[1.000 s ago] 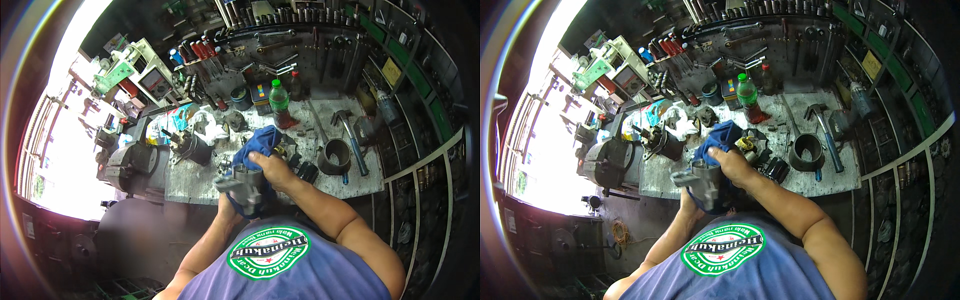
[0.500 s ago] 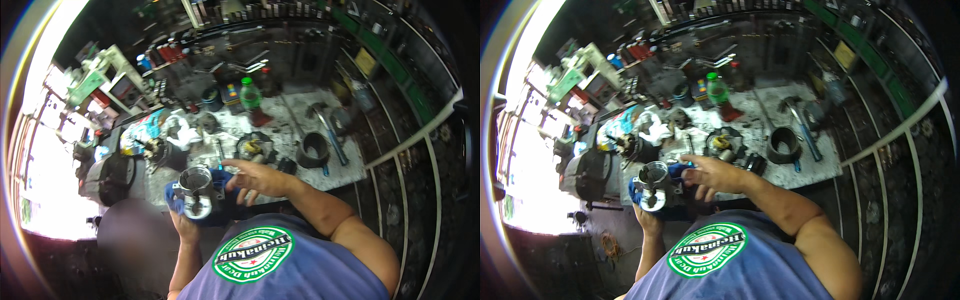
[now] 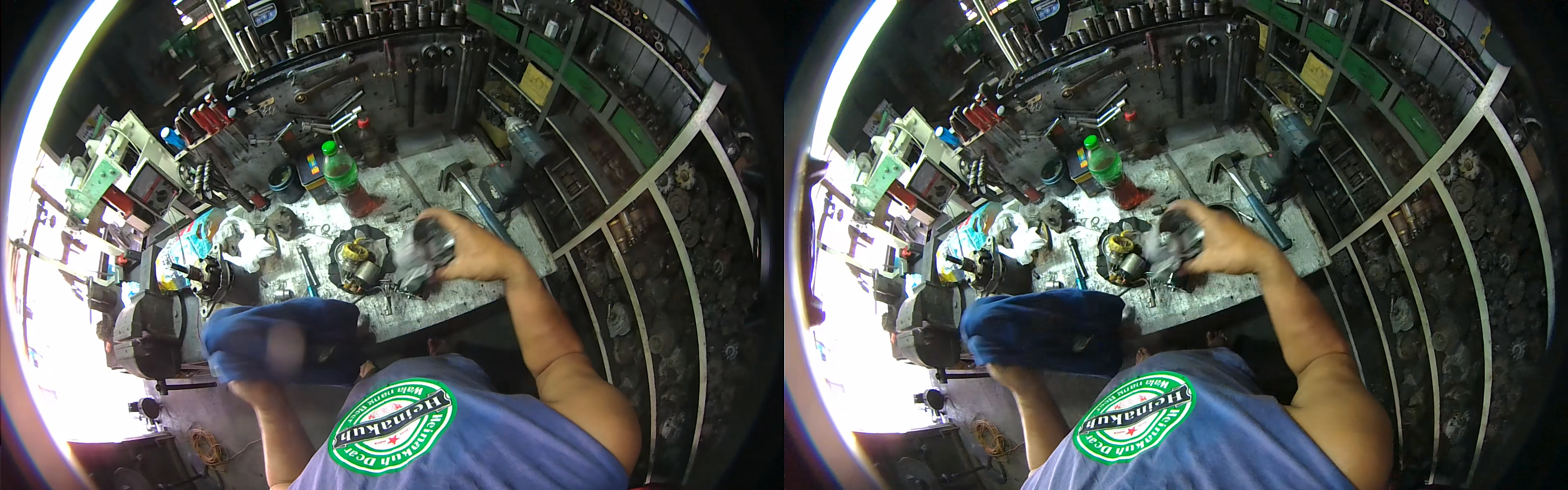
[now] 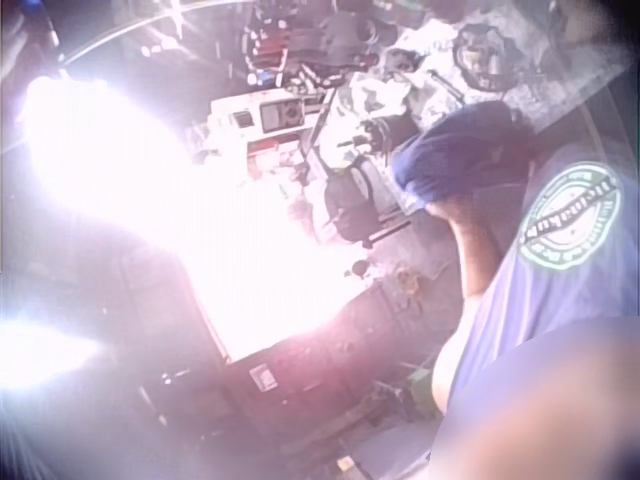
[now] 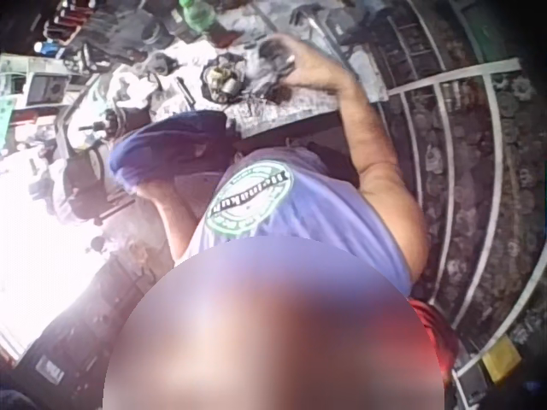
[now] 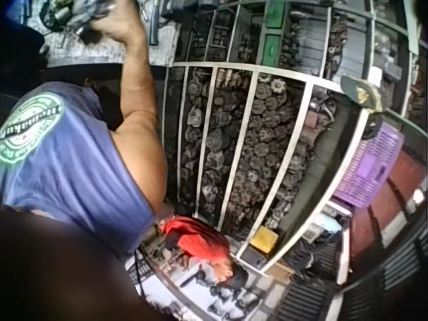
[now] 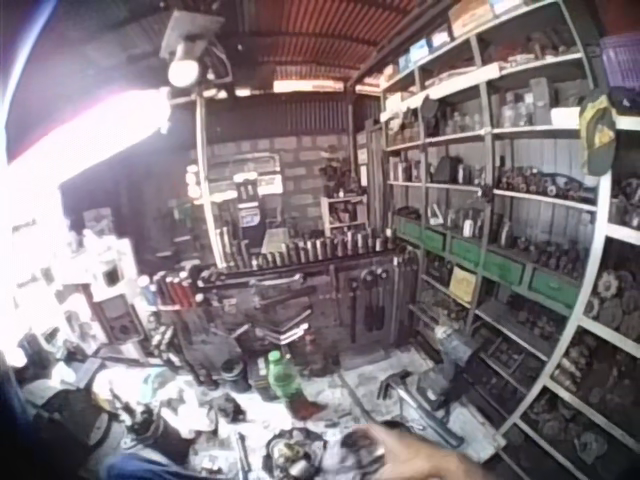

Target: The person walks into a workshop and begins assembling small mechanical components on a workbench. They wipe parts with a blue cloth, apply liquid from a bottle, and fit a yellow ring into a cylindrical housing. The person handles multiple small metal parts and tools throughout the process.

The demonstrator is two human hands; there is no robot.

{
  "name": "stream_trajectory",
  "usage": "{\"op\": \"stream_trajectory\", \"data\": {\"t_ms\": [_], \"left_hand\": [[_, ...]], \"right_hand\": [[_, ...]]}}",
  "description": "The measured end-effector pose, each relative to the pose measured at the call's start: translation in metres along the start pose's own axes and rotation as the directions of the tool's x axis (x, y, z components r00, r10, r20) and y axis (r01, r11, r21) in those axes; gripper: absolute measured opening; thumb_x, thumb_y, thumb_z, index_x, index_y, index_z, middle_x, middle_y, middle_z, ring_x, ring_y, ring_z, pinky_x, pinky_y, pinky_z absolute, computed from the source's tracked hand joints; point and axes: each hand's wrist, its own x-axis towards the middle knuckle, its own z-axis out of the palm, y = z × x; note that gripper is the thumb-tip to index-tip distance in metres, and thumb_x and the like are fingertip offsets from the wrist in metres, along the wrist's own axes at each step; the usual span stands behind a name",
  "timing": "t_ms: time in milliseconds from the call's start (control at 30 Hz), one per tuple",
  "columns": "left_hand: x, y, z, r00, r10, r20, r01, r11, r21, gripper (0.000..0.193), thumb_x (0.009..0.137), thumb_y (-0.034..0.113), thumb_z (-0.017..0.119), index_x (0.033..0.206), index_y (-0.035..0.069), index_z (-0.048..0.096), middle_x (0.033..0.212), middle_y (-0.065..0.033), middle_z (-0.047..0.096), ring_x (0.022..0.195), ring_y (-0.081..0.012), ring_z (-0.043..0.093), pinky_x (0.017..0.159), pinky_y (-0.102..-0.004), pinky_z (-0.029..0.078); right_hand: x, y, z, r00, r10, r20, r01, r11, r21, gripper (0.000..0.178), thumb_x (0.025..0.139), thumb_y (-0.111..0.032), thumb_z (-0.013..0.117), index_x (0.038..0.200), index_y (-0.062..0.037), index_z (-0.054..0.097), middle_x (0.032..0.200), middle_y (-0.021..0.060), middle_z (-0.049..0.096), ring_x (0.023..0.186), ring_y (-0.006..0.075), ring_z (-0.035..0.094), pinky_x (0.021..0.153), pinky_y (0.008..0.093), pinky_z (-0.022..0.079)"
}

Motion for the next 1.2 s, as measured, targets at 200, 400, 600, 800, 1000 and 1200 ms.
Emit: {"op": "stream_trajectory", "data": {"t_ms": [200, 400, 600, 800, 1000, 1200], "left_hand": [[0.024, -0.009, -0.061, 0.962, -0.139, -0.236, 0.248, 0.076, 0.966, 0.038, 0.110, 0.038, 0.057, 0.136, 0.013, 0.068, 0.128, -0.0005, 0.072, 0.112, -0.0196, 0.072, 0.094, -0.0320, 0.058], [0.028, -0.020, -0.085, 0.857, -0.122, -0.500, 0.346, 0.855, 0.386, 0.034, 0.106, 0.037, 0.059, 0.129, 0.013, 0.068, 0.123, -0.0013, 0.071, 0.108, -0.0210, 0.071, 0.091, -0.0336, 0.057], [0.026, -0.046, -0.107, 0.807, -0.092, -0.583, 0.311, 0.906, 0.288, 0.031, 0.101, 0.035, 0.061, 0.122, 0.014, 0.068, 0.118, -0.0022, 0.070, 0.104, -0.0224, 0.071, 0.089, -0.0353, 0.056], [0.023, -0.058, -0.120, 0.783, -0.075, -0.617, 0.297, 0.917, 0.266, 0.028, 0.097, 0.034, 0.063, 0.115, 0.014, 0.067, 0.113, -0.0030, 0.069, 0.101, -0.0239, 0.070, 0.087, -0.0369, 0.055], [0.020, -0.075, -0.138, 0.765, -0.055, -0.642, 0.269, 0.932, 0.242, 0.025, 0.093, 0.033, 0.065, 0.109, 0.014, 0.067, 0.107, -0.0038, 0.067, 0.097, -0.0253, 0.069, 0.084, -0.0386, 0.054], [0.014, -0.071, -0.140, 0.761, -0.133, -0.635, 0.225, 0.972, 0.066, 0.022, 0.089, 0.032, 0.067, 0.102, 0.014, 0.067, 0.102, -0.0046, 0.066, 0.093, -0.0267, 0.068, 0.082, -0.0402, 0.053]], "right_hand": [[0.008, 0.039, -0.070, 0.997, 0.058, 0.054, -0.024, 0.870, -0.492, 0.098, 0.070, -0.007, 0.093, 0.158, -0.0078, 0.050, 0.148, 0.0221, 0.067, 0.138, 0.0400, 0.066, 0.117, 0.0442, 0.053], [0.025, 0.058, -0.071, 0.960, 0.186, 0.211, -0.052, 0.855, -0.515, 0.099, 0.075, 0.001, 0.086, 0.164, -0.0088, 0.045, 0.152, 0.0247, 0.065, 0.141, 0.0417, 0.063, 0.117, 0.0461, 0.052], [0.032, 0.053, -0.079, 0.935, 0.272, 0.228, -0.076, 0.781, -0.620, 0.101, 0.076, 0.007, 0.080, 0.167, -0.0095, 0.042, 0.154, 0.0263, 0.063, 0.145, 0.0432, 0.059, 0.119, 0.0464, 0.050], [0.032, 0.047, -0.073, 0.933, 0.295, 0.208, -0.088, 0.746, -0.660, 0.102, 0.078, 0.006, 0.081, 0.169, -0.0096, 0.038, 0.160, 0.0272, 0.057, 0.148, 0.0447, 0.055, 0.122, 0.0464, 0.048], [0.024, -0.018, -0.066, 0.981, 0.193, -0.017, -0.147, 0.686, -0.713, 0.098, 0.082, -0.001, 0.085, 0.169, -0.0095, 0.040, 0.161, 0.0255, 0.057, 0.149, 0.0426, 0.056, 0.124, 0.0467, 0.047], [0.067, -0.048, 0.037, 0.992, 0.012, 0.127, 0.027, 0.953, -0.301, 0.079, 0.085, -0.015, 0.089, 0.156, -0.0072, 0.057, 0.135, 0.0175, 0.074, 0.119, 0.0373, 0.074, 0.099, 0.0445, 0.059]]}}
